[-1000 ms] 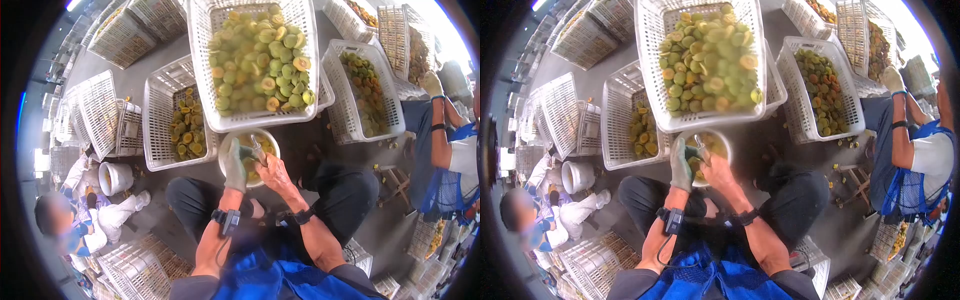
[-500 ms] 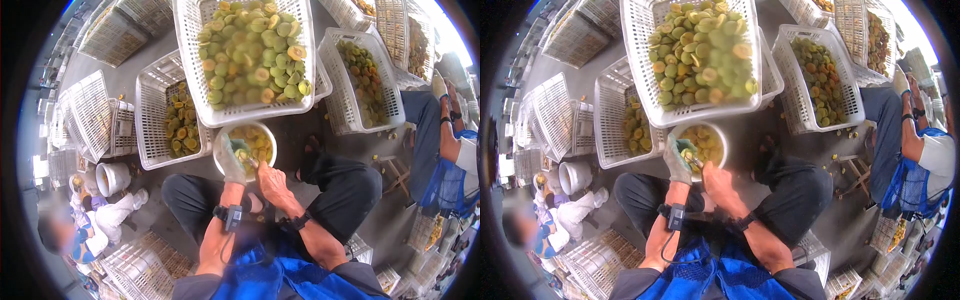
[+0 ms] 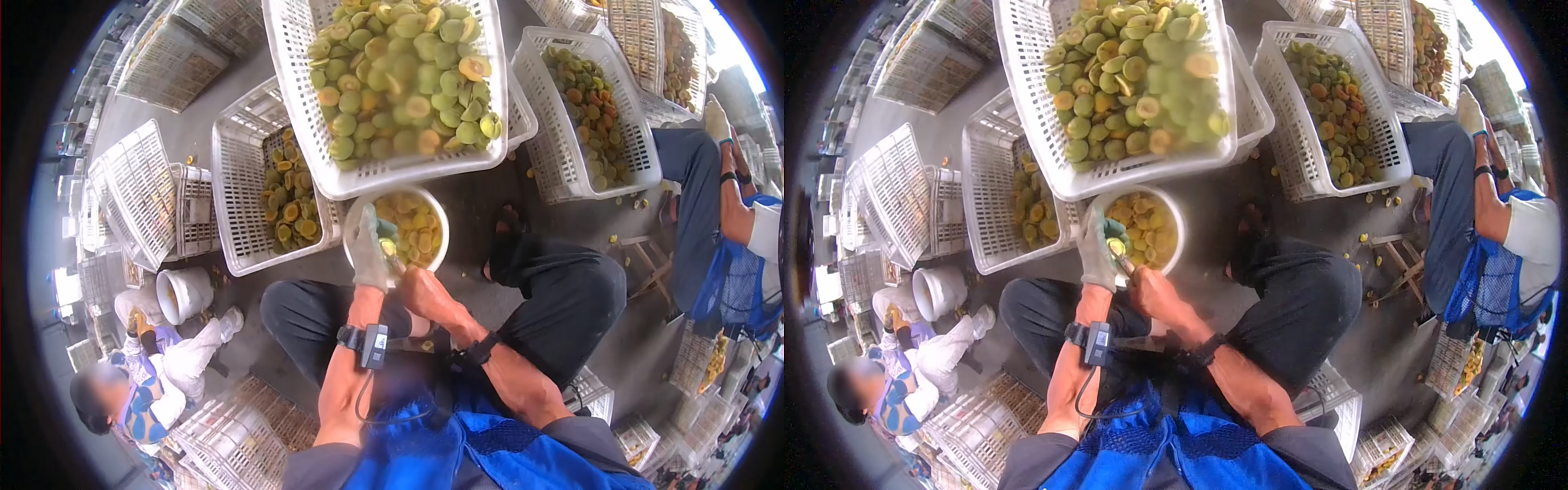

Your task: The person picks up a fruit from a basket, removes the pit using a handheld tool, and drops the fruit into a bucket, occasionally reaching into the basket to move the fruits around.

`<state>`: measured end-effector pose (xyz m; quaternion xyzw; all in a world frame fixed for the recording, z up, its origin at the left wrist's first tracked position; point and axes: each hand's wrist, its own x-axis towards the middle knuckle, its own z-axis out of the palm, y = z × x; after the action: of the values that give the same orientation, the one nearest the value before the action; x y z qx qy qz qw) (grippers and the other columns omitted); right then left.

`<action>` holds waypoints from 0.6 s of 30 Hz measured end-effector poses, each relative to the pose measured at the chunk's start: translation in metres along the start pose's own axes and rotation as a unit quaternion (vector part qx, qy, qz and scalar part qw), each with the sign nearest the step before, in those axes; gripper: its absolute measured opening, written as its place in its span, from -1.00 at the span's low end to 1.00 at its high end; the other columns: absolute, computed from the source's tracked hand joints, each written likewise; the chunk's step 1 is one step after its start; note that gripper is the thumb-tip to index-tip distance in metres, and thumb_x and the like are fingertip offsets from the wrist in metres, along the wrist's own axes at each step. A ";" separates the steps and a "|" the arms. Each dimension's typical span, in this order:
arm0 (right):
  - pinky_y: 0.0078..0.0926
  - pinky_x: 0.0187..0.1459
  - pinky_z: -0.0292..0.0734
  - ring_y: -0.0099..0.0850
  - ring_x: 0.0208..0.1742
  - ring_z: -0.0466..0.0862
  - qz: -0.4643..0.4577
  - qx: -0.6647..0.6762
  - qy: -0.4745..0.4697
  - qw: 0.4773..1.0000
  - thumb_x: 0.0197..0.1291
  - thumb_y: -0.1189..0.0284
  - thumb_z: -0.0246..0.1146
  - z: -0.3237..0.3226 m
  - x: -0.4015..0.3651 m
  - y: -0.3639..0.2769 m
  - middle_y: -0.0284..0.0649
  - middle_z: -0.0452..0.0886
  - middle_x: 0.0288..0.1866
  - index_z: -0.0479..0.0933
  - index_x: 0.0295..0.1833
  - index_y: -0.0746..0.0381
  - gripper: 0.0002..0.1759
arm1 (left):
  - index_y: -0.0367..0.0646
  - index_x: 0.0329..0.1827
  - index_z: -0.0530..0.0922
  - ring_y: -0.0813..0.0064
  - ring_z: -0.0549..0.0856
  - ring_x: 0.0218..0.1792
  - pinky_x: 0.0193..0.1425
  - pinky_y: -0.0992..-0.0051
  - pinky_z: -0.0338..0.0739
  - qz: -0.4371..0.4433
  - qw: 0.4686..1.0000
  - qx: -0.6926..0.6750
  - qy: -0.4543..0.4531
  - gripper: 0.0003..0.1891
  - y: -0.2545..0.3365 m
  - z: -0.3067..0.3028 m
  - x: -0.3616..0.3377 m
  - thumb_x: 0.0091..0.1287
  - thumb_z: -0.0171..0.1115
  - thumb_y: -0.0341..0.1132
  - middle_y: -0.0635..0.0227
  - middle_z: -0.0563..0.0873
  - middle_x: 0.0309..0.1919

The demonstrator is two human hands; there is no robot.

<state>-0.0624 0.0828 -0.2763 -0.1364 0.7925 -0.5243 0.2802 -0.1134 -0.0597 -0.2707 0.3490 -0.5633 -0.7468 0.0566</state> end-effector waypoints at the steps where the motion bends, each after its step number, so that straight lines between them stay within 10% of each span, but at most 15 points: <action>1: 0.12 -0.40 0.48 0.26 -0.37 0.67 0.016 0.039 -0.009 0.999 0.21 0.50 0.26 -0.005 0.003 -0.004 0.30 0.59 -0.47 0.48 -0.39 0.42 -0.80 | -0.19 -0.27 0.63 0.46 0.67 -0.61 -0.55 0.48 0.58 0.004 1.000 -0.011 -0.015 -0.55 0.006 0.002 0.002 0.59 0.12 0.04 0.30 0.68 -0.55; 9: -0.12 -0.50 0.40 -0.03 -0.61 0.55 -0.020 -0.037 0.056 0.998 0.19 0.50 0.28 0.024 0.004 0.022 0.18 0.53 -0.61 0.50 -0.42 0.44 -0.78 | -0.29 -0.16 0.68 0.46 0.67 -0.60 -0.51 0.48 0.56 0.000 0.997 0.065 -0.049 -0.51 0.010 0.006 -0.001 0.59 0.12 0.05 0.24 0.71 -0.56; 15: -0.14 -0.49 0.35 -0.27 -0.61 0.48 0.151 0.182 -0.066 0.969 0.21 0.41 0.30 -0.023 0.004 -0.044 0.04 0.45 -0.65 0.41 -0.50 0.46 -0.63 | -0.31 -0.31 0.69 0.45 0.65 -0.65 -0.55 0.48 0.55 -0.094 0.974 0.084 -0.188 -0.48 0.036 -0.003 0.013 0.51 0.25 0.08 0.26 0.68 -0.61; 18: -0.15 -0.48 0.33 -0.42 -0.55 0.43 0.038 0.085 -0.004 0.996 0.20 0.35 0.32 0.001 0.012 -0.012 -0.03 0.36 -0.64 0.38 -0.51 0.50 -0.56 | -0.31 -0.41 0.69 0.43 0.64 -0.67 -0.58 0.46 0.54 -0.054 0.998 -0.002 -0.031 -0.45 0.023 0.008 0.001 0.48 0.30 0.09 0.25 0.68 -0.61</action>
<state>-0.0727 0.0709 -0.2693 -0.0845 0.7487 -0.5779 0.3136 -0.1264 -0.0621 -0.2497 0.3558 -0.5434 -0.7603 -0.0002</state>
